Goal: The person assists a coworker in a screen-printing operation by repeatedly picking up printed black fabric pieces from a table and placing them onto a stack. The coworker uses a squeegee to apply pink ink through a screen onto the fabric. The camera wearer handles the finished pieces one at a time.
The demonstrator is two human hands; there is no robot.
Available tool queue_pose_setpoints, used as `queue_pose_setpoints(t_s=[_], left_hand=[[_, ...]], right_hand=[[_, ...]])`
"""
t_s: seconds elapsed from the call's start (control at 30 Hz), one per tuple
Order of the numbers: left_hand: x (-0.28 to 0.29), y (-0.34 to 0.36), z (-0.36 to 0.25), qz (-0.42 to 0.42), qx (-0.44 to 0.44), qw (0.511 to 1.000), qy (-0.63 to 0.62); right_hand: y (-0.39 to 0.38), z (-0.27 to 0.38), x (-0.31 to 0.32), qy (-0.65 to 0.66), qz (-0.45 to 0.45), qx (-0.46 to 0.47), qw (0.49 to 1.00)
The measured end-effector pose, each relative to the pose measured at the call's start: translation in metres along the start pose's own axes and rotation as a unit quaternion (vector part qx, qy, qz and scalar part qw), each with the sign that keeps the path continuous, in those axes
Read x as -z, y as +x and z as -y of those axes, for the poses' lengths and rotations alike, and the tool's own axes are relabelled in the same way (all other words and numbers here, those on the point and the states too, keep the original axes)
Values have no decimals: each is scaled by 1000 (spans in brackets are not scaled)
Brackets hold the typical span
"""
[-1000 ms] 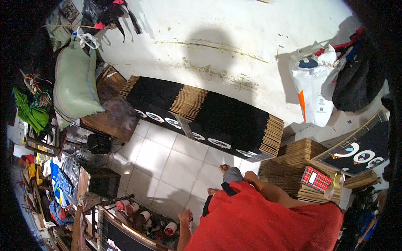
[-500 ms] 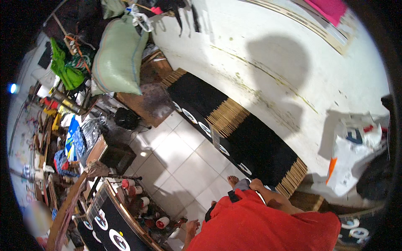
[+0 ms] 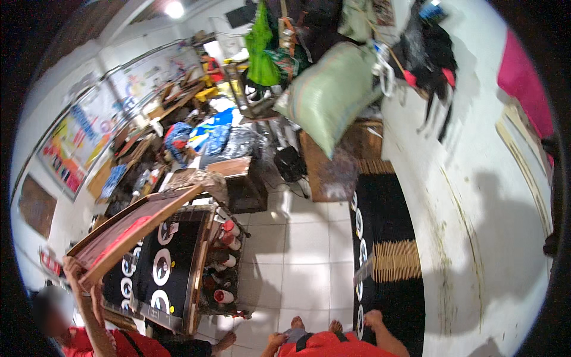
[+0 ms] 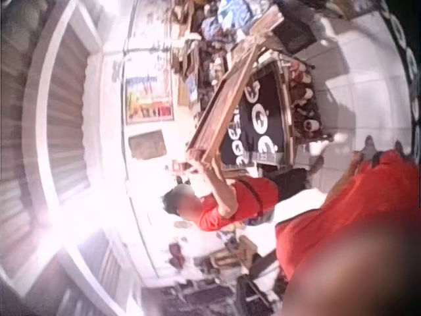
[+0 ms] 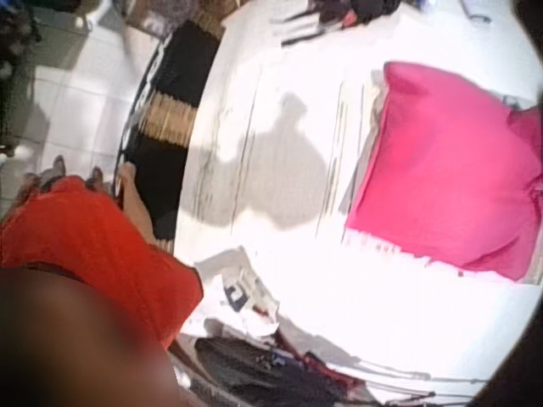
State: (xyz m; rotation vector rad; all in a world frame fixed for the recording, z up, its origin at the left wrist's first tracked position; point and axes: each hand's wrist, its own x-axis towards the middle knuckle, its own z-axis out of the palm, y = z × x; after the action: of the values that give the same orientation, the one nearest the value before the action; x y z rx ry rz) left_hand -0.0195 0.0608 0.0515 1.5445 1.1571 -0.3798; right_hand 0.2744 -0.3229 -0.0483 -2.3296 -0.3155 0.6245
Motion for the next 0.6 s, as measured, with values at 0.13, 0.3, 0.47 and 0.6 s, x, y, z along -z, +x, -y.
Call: queue_pose_setpoints(t_s=[0.13, 0.3, 0.47, 0.6], left_hand=[[-4, 25, 24, 91, -82, 944, 305], [-16, 43, 45, 69, -196, 899, 385], [-14, 45, 37, 22, -162, 953, 256], [-8, 31, 12, -28, -328, 844, 424]], right_hand=[[-18, 17, 10, 57, 137, -218, 964], [-63, 36, 18, -34, 145, -143, 978], [-85, 20, 16, -164, 152, -48, 973], [-71, 14, 21, -392, 201, 137, 887]])
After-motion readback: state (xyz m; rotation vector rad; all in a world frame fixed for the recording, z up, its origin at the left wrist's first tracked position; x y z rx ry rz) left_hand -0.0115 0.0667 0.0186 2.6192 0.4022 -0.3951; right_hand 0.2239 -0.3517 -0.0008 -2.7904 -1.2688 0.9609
